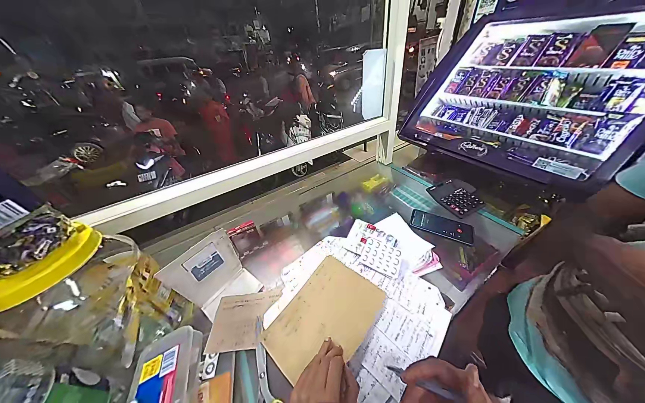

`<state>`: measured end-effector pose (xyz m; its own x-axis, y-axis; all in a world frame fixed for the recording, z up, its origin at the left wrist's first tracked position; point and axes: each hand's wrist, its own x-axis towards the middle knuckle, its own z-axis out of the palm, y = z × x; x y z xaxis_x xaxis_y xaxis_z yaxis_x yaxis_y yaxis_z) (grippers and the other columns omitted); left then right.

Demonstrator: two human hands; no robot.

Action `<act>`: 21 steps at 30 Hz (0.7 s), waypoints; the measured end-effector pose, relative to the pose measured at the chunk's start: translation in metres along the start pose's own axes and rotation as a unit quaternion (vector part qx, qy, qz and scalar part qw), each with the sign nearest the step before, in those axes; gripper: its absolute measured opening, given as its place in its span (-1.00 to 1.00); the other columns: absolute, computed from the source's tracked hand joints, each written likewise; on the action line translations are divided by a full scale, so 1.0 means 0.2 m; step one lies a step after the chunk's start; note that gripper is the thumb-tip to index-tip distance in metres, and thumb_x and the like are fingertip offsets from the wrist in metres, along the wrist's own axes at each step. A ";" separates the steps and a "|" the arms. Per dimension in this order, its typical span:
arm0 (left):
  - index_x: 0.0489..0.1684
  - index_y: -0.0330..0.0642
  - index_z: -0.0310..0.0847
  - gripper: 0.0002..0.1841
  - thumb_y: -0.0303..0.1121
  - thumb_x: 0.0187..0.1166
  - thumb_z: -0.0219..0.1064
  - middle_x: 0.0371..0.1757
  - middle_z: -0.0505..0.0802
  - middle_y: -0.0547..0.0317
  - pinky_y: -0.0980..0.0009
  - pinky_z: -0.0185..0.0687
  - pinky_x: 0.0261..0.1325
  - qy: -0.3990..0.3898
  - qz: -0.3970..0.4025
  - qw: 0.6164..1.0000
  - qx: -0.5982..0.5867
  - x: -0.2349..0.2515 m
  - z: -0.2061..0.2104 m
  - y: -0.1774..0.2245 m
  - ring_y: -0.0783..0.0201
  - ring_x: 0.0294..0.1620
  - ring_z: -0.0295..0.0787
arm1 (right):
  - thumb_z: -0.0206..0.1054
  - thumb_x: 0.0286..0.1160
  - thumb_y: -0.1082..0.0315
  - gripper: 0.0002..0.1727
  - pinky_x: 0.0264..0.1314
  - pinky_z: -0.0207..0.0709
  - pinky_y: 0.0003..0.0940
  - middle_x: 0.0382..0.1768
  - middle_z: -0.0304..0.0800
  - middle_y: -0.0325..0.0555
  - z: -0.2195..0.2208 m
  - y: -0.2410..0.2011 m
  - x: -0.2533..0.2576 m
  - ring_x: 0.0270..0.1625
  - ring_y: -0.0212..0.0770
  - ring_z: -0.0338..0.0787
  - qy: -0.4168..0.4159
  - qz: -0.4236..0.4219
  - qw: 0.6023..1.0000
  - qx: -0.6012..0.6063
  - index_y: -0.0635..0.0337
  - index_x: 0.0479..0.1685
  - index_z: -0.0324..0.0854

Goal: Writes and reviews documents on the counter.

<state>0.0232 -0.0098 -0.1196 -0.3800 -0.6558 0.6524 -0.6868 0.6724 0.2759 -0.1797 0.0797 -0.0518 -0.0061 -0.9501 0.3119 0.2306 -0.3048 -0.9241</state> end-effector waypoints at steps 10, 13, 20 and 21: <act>-0.46 -0.17 0.81 -0.81 -0.32 0.43 0.30 -0.13 0.98 0.14 0.31 0.81 0.14 0.047 0.027 0.999 0.009 -0.01 0.03 0.01 0.18 0.09 0.94 | 0.05 0.84 0.03 -0.59 -0.16 0.73 -0.62 -0.16 0.94 -0.43 0.03 0.02 0.03 -0.19 -0.58 0.85 0.032 -0.055 0.994 -0.094 0.01 0.11 0.79; -0.48 -0.16 0.80 -0.80 -0.31 0.43 0.29 -0.14 0.98 0.16 0.34 0.80 0.16 0.051 0.028 0.998 0.012 0.00 0.03 0.00 0.20 0.10 0.94 | 0.17 0.79 0.24 -0.74 -0.15 0.73 -0.61 -0.20 0.94 -0.42 0.04 0.02 0.04 -0.21 -0.58 0.85 0.038 -0.041 0.994 -0.097 0.05 0.05 0.79; -0.48 -0.12 0.80 -0.77 -0.26 0.47 0.28 -0.18 0.98 0.20 0.39 0.79 0.17 0.057 0.031 0.998 0.010 -0.02 0.05 -0.02 0.25 0.08 0.94 | 0.22 0.73 0.39 -0.81 -0.19 0.73 -0.62 -0.25 0.93 -0.42 0.06 0.03 0.05 -0.26 -0.58 0.84 0.053 -0.024 0.993 -0.102 0.10 -0.01 0.78; -0.49 -0.11 0.78 -0.76 -0.24 0.48 0.26 -0.19 0.98 0.21 0.40 0.78 0.16 0.060 0.032 0.998 0.012 -0.02 0.05 -0.02 0.26 0.07 0.94 | 0.21 0.74 0.38 -0.81 -0.19 0.73 -0.62 -0.25 0.94 -0.41 0.06 0.03 0.05 -0.27 -0.58 0.84 0.053 -0.025 0.993 -0.101 0.09 -0.01 0.78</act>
<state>0.0206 -0.0137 -0.1306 -0.3471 -0.5658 0.7480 -0.6790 0.7017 0.2157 -0.1670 0.0685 -0.0518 -0.1166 -0.9320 0.3431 0.0278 -0.3484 -0.9369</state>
